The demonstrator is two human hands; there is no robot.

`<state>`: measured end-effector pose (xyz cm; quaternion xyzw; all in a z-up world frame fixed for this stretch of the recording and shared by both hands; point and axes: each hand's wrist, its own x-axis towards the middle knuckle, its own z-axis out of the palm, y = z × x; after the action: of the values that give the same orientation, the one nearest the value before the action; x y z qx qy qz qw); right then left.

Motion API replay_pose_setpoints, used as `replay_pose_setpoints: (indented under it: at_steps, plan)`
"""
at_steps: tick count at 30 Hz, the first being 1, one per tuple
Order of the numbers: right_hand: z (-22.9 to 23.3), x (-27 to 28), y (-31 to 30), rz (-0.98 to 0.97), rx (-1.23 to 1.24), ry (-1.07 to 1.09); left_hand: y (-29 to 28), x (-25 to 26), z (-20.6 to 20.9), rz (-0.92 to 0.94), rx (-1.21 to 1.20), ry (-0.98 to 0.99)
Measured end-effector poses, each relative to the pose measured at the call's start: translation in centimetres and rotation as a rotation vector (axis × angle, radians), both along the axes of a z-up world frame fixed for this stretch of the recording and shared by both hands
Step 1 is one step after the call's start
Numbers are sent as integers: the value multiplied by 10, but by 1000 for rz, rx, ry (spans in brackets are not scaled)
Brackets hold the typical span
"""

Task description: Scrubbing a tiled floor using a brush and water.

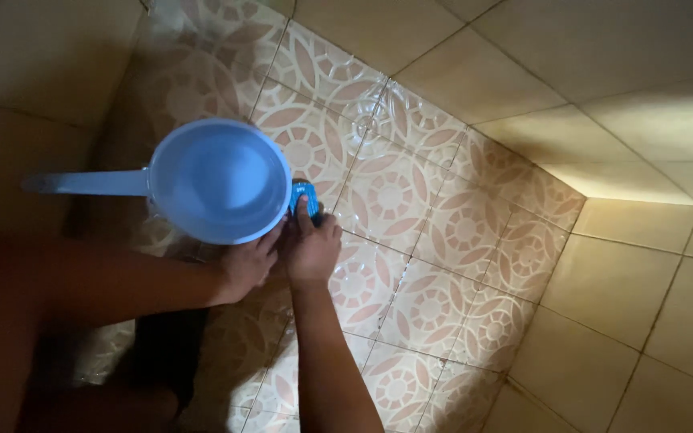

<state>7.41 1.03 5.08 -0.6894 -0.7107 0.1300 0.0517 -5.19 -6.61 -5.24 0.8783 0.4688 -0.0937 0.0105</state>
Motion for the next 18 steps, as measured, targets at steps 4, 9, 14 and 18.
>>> replay_pose_setpoints:
  at_steps: [4, 9, 14, 18]
  plan:
    - [24, 24, -22, -481, -236, 462, 27, 2, 71, -92, -9, 23]
    - [-21, 84, -89, -121, 40, -84, 39, 0, 91, -251, 27, 125]
    - [0, 71, -51, -58, -80, -83, 43, 7, 85, -241, -79, 149]
    - [-37, 81, -9, -152, 90, -59, 51, 12, 85, -349, -109, 292]
